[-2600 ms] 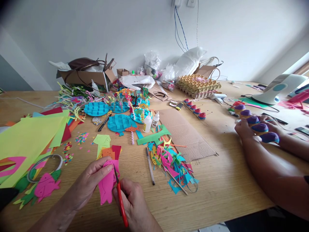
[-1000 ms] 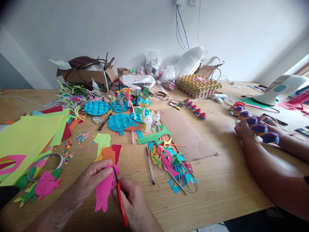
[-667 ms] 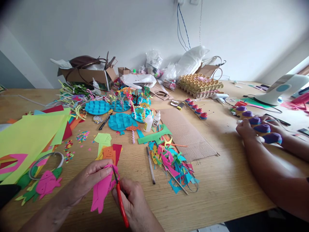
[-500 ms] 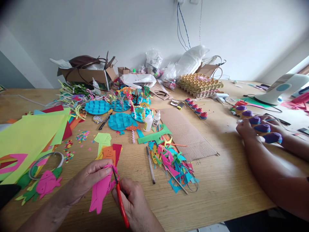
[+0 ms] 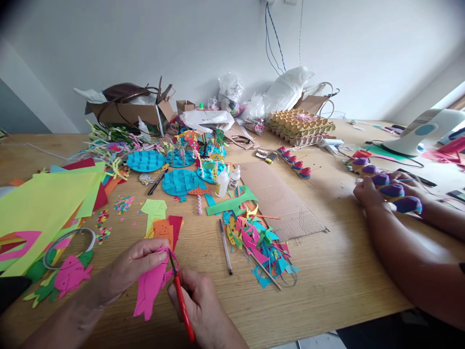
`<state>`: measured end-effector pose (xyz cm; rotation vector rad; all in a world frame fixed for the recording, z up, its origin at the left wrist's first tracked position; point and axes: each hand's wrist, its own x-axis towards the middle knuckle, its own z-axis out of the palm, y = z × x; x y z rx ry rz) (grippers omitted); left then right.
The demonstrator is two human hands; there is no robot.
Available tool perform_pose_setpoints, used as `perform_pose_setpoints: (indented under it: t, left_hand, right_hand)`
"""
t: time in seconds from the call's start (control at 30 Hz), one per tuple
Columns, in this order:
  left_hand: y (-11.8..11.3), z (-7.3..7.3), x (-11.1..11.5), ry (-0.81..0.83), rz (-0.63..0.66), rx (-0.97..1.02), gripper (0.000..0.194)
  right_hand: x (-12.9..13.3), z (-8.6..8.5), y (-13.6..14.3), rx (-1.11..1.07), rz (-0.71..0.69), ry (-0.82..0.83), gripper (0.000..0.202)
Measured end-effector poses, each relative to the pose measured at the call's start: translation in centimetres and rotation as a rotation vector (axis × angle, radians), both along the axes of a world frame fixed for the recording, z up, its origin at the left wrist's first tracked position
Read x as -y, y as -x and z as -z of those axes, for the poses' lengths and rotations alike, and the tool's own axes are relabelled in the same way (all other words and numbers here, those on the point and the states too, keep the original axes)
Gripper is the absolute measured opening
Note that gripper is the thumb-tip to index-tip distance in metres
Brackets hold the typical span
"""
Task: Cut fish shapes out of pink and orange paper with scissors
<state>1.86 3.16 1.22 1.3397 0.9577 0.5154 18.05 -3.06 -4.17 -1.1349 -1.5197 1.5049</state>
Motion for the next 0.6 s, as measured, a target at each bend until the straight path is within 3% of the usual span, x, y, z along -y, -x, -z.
perform_pose_setpoints:
  t: [0.13,0.33,0.6]
  left_hand:
    - [-0.2,0.0,0.2,0.003,0.007,-0.022,0.033]
    - [-0.2,-0.6,0.2,0.133,0.028,0.035,0.033]
    - [0.4,-0.2,-0.1,0.112,0.068,0.003,0.031]
  right_hand:
    - [-0.1,-0.2,-0.1,-0.002,-0.006,0.0,0.038]
    - [0.0,-0.3,-0.4,-0.025,-0.021,0.013,0.039]
    - [0.0,-1.2,-0.5,-0.038,-0.043,0.012,0.046]
